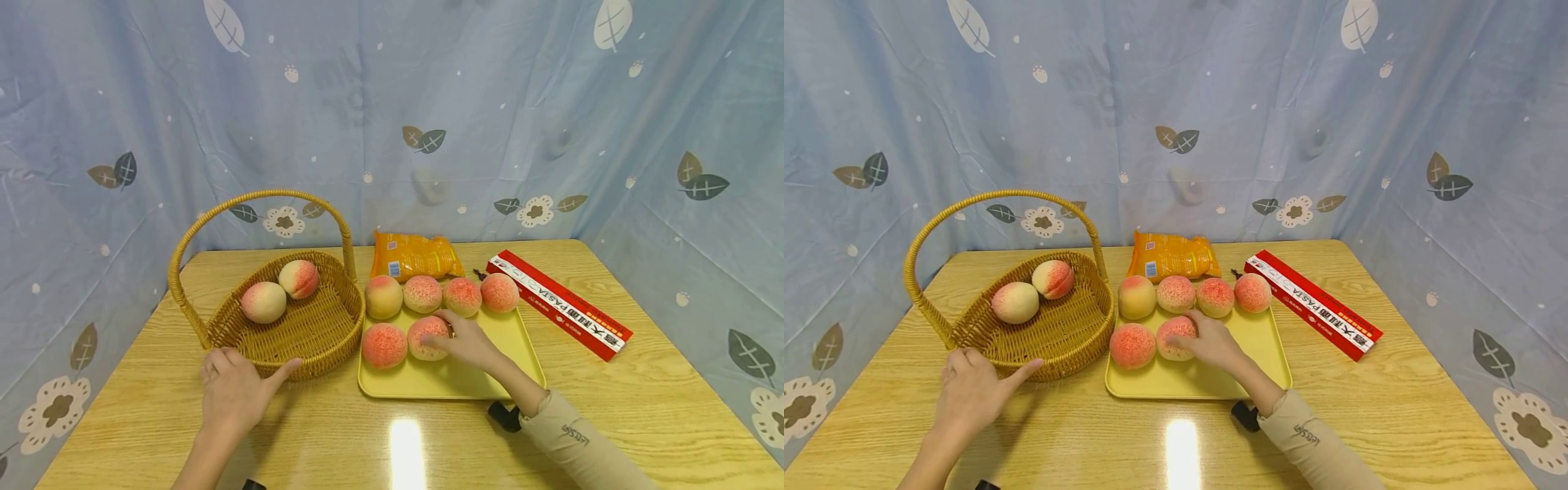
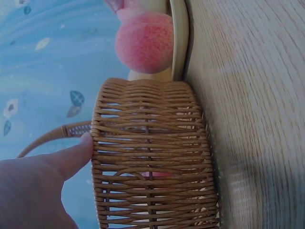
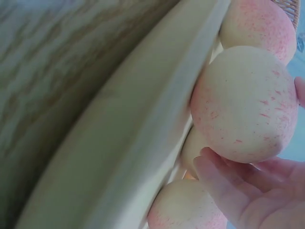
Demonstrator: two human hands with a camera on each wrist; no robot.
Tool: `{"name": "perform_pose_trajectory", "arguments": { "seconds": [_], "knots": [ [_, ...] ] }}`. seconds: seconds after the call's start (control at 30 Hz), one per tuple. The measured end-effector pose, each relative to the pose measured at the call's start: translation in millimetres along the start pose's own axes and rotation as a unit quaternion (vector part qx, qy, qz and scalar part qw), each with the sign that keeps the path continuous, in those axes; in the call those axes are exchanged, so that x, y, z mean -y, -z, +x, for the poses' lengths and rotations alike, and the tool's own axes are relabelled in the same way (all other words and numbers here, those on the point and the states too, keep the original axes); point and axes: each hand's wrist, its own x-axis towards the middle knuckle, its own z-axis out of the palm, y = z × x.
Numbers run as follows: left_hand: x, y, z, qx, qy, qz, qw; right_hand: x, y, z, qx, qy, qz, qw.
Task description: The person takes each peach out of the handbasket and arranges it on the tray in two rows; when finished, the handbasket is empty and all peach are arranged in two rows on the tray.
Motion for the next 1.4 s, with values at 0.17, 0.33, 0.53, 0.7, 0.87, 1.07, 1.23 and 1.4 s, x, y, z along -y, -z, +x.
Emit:
{"name": "perform_pose_trajectory", "arguments": {
  "seconds": [0.17,0.33,0.53,0.7,0.87,1.07,1.23,1.4],
  "knots": [
    [1.4,-0.9,-0.7,-0.002,-0.001,0.0,1.0,-0.6,-0.7,-1.3,0.007,0.01,-0.002,1.0],
    [2.5,-1.6,-1.1,0.003,0.0,-0.001,1.0,-0.4,-1.0,-1.3,0.008,-0.001,-0.016,1.0],
    [3.7,-2.4,-1.0,0.012,0.005,-0.006,0.9999,1.8,-1.4,-0.8,0.016,-0.014,-0.027,0.999],
    [3.3,-1.4,-1.5,0.01,0.002,-0.007,0.9999,5.0,0.8,1.6,0.029,0.001,-0.036,0.999],
    [3.0,-0.1,-1.9,0.005,-0.002,-0.003,1.0,11.9,8.7,9.0,0.032,0.022,-0.032,0.999],
    [3.2,0.8,-1.6,-0.001,-0.007,0.005,1.0,38.7,23.0,23.7,0.029,0.044,-0.016,0.998],
    [3.1,1.5,-0.2,0.008,-0.005,0.006,0.9999,67.9,27.6,41.0,0.045,0.07,0.007,0.996],
    [1.7,2.1,1.8,0.019,-0.004,0.007,0.9998,96.3,20.4,61.1,0.097,0.114,-0.015,0.989]
  ]
}}
